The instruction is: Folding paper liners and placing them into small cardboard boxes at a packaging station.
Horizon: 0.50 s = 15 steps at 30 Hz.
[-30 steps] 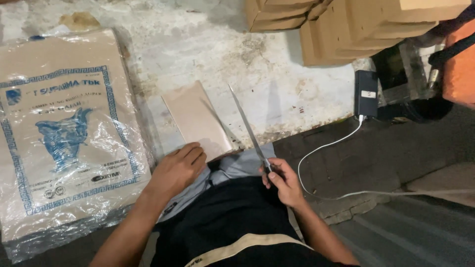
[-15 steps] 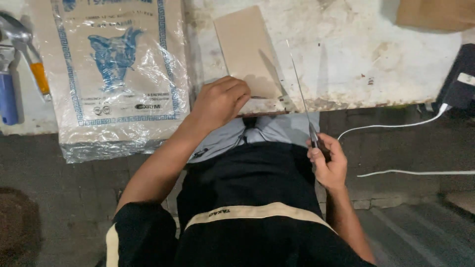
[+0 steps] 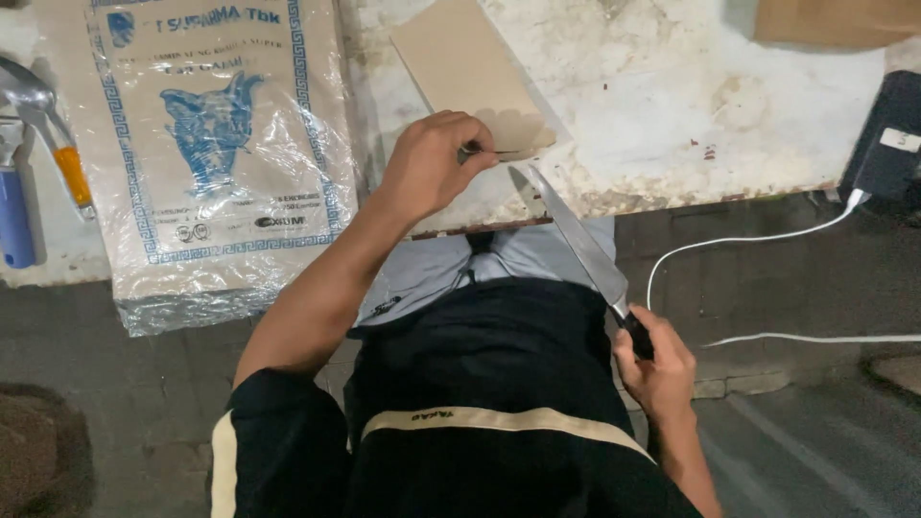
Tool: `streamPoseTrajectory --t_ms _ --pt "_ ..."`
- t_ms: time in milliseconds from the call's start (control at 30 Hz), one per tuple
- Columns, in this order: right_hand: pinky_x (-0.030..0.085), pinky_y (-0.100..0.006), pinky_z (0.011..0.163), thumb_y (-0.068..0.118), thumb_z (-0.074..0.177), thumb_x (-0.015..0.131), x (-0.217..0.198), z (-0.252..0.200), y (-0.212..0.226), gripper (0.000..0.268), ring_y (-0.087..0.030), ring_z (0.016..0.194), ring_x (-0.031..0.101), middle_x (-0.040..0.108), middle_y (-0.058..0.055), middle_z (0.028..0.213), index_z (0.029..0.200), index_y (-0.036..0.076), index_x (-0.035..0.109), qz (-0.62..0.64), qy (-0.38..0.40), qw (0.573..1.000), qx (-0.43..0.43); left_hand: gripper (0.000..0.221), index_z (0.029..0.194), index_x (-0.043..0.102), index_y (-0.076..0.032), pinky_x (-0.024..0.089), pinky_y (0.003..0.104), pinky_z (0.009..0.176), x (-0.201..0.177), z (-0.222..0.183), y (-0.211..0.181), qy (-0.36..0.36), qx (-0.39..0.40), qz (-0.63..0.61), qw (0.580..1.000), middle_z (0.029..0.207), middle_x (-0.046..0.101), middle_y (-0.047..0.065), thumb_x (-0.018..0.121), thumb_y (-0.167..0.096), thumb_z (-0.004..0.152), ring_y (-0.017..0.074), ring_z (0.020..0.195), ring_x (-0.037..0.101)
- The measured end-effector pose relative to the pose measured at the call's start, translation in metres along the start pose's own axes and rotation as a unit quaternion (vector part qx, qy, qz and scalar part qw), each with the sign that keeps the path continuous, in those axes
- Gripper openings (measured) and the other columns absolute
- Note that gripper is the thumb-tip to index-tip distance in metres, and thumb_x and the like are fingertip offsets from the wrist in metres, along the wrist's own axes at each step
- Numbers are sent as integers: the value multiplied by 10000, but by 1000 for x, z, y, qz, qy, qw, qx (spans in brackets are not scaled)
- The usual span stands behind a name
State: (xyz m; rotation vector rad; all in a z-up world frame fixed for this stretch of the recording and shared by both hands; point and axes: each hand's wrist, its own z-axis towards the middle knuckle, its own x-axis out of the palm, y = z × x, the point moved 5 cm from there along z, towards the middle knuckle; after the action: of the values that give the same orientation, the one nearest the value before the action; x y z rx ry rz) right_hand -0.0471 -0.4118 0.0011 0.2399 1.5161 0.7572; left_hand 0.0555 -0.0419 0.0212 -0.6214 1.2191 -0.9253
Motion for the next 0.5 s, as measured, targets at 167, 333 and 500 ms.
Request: streamPoseTrajectory --t_ms 167,333,500 --pt "547 -381 669 240 915 677 3 16 21 258 -352 788 686 719 -141 884 1127 103 734 -54 6 998 -5 81 859 686 -57 539 372 693 15 -8 -7 9 41 34 999 792 678 112 762 -74 881 317 826 666" --pt "560 -460 660 174 928 690 9 33 45 254 -383 808 690 702 -196 881 1149 50 707 -60 24 997 40 303 897 701 -146 391 376 900 45 -30 -9 71 137 201 967 984 690 21 756 -443 878 218 1037 589" --pt "484 -487 917 253 916 580 31 37 37 495 -378 1155 584 598 -167 1270 1390 118 530 17 215 968 126 655 1431 476 -140 215 644 1126 55 -10 -6 72 22 305 949 1530 285 123 665 -573 978 349 1434 223"
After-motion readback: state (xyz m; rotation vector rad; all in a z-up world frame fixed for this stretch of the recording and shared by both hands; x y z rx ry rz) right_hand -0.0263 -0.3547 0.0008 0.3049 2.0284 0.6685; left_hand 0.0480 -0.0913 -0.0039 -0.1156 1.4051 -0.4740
